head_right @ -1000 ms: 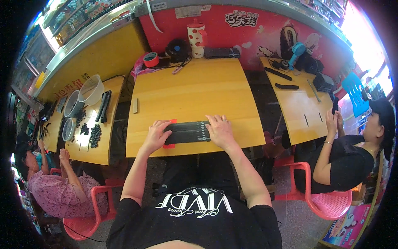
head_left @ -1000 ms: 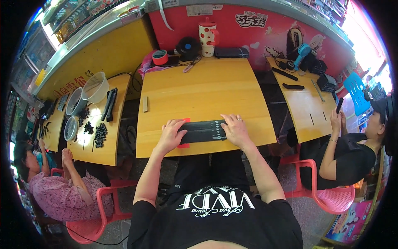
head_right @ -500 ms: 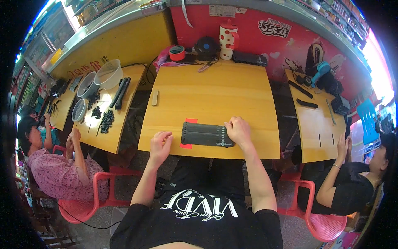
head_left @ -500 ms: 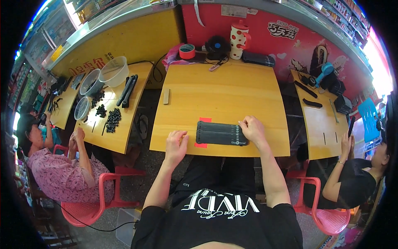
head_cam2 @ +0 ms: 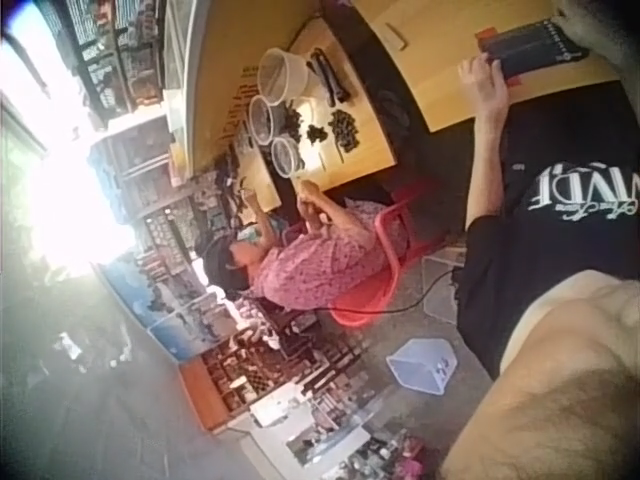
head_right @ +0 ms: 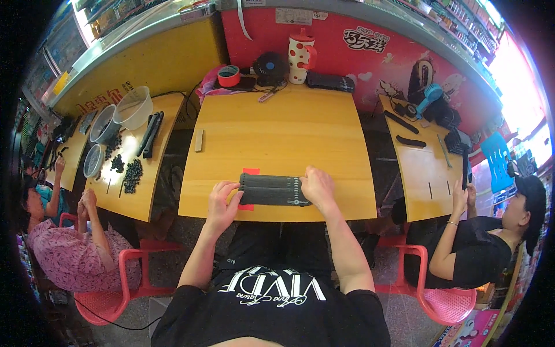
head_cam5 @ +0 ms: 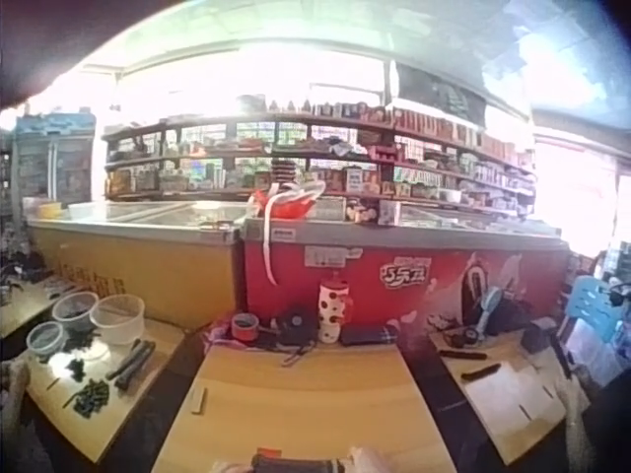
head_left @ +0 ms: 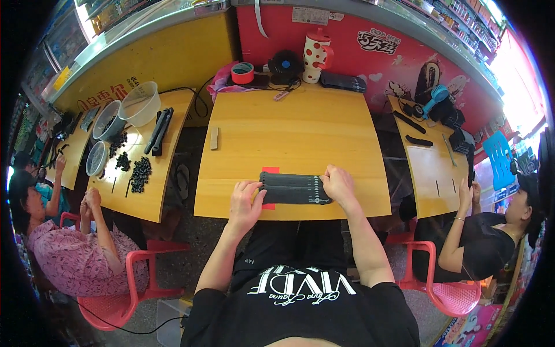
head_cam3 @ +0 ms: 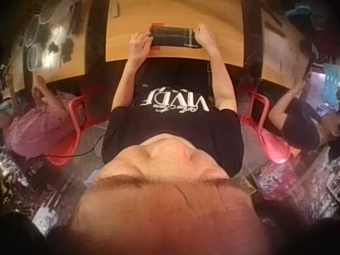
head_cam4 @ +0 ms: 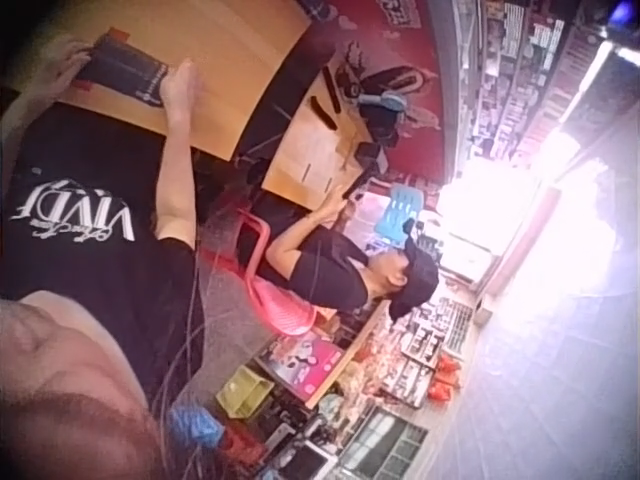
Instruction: Assembling plastic components onto rubber watch straps by hand at a workshop desk.
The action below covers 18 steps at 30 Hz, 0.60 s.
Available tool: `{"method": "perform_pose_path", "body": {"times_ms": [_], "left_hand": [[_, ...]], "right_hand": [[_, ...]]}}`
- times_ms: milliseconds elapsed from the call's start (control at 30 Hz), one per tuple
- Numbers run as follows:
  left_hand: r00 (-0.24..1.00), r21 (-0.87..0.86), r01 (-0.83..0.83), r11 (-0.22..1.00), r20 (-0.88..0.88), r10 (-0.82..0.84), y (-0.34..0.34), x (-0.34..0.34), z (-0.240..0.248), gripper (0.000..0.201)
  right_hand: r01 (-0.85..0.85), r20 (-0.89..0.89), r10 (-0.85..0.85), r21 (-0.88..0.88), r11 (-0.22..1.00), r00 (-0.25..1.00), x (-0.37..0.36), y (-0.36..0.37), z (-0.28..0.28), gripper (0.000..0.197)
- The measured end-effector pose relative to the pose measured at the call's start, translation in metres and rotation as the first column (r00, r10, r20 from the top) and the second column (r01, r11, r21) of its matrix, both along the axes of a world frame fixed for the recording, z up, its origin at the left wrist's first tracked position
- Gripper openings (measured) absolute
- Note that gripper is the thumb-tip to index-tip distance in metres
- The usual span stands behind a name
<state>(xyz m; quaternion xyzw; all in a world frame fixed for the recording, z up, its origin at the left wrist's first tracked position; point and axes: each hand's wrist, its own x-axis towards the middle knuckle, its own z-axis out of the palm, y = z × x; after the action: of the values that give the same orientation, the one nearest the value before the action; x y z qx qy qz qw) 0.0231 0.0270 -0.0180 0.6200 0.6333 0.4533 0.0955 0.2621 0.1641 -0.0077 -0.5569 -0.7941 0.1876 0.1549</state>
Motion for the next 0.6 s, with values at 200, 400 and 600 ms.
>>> {"method": "perform_pose_path", "body": {"times_ms": [200,400,600], "left_hand": [[0.999,-0.019,0.027,0.999,0.041,-0.026,-0.006,0.004,0.009,0.039],[0.855,-0.090,0.311,0.946,-0.408,-0.320,-0.023,0.010,0.070,0.069],[0.760,-0.320,0.438,0.840,-0.367,-0.536,-0.040,-0.020,0.078,0.054]], "right_hand": [[-0.166,-0.196,0.287,0.473,0.865,0.937,-0.001,-0.033,0.007,0.012],[-0.681,0.329,0.698,0.665,0.307,0.636,-0.007,-0.127,0.086,0.015],[-0.432,0.019,0.714,0.807,0.402,0.700,0.035,-0.126,0.112,0.017]]}}
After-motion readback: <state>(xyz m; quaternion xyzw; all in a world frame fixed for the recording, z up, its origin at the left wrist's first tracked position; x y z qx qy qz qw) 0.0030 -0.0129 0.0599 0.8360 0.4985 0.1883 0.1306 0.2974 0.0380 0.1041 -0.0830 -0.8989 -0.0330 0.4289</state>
